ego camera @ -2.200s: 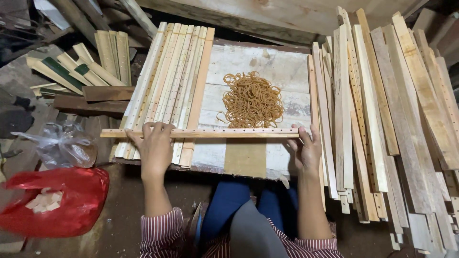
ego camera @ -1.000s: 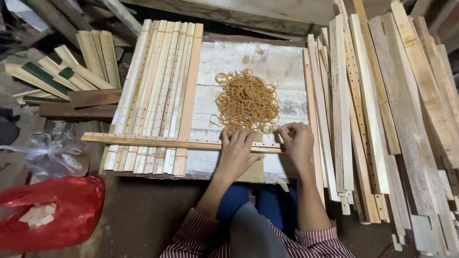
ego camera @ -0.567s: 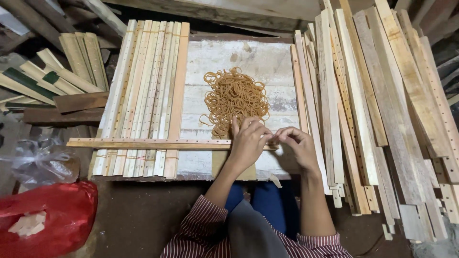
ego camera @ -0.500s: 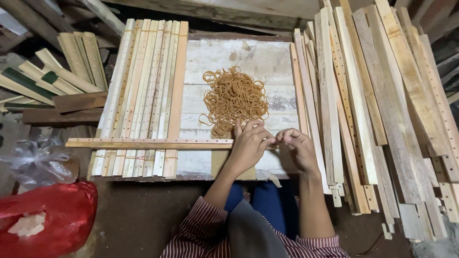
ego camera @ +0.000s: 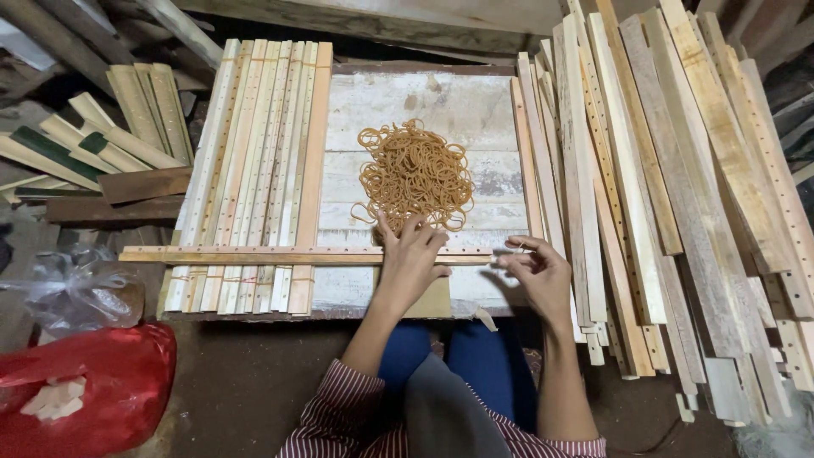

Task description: Assembling wooden frames by aligning slats and securing them with rubber bands

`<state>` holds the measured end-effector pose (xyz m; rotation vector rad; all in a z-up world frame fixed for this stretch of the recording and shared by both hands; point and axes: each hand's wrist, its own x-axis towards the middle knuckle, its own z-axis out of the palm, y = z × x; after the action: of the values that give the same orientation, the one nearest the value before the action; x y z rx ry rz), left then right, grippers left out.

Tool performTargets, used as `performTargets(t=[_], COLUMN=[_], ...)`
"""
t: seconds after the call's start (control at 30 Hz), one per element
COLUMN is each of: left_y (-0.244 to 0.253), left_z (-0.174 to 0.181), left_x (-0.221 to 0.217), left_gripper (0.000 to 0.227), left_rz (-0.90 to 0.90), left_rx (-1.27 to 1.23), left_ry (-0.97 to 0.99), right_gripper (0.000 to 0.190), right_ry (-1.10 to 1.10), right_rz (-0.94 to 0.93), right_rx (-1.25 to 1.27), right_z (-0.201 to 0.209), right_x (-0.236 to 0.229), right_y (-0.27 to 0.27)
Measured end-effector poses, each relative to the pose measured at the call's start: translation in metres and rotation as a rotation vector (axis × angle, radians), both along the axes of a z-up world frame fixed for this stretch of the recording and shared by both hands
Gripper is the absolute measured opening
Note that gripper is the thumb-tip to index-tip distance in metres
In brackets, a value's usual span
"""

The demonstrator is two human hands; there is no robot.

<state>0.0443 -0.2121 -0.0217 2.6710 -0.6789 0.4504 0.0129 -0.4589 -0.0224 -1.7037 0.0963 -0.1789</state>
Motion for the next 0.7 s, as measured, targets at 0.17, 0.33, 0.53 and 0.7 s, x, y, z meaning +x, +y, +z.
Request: performTargets(t=[0.17, 0.33, 0.53, 0.7], left_y=[0.007, 0.011, 0.016, 0.011], left_z=[0.005, 0.034, 0.044, 0.05], left_x=[-0.007, -0.023, -0.029, -0.031], left_gripper=[0.041, 0.034, 0.033, 0.045], left_rz=[-0.026, -0.092, -0.137, -0.157], left_rx=[-0.057, -0.149, -0.296, -0.237], left_ry=[-0.045, -0.006, -0.085, -0.09], right_gripper=[0.069, 0.077, 0.07, 0.048], right_ry=[0.035, 0.008, 0.14, 0.203], right_rz=[0.134, 0.323, 0.361, 0.536], right_rx=[-0.349, -0.429, 0.11, 0.259], right_z=[0.036, 0.031, -0.024, -0.111], right_x=[-0.003, 0.014, 0.003, -0.023], right_y=[0.011, 0.019, 0.053, 0.081])
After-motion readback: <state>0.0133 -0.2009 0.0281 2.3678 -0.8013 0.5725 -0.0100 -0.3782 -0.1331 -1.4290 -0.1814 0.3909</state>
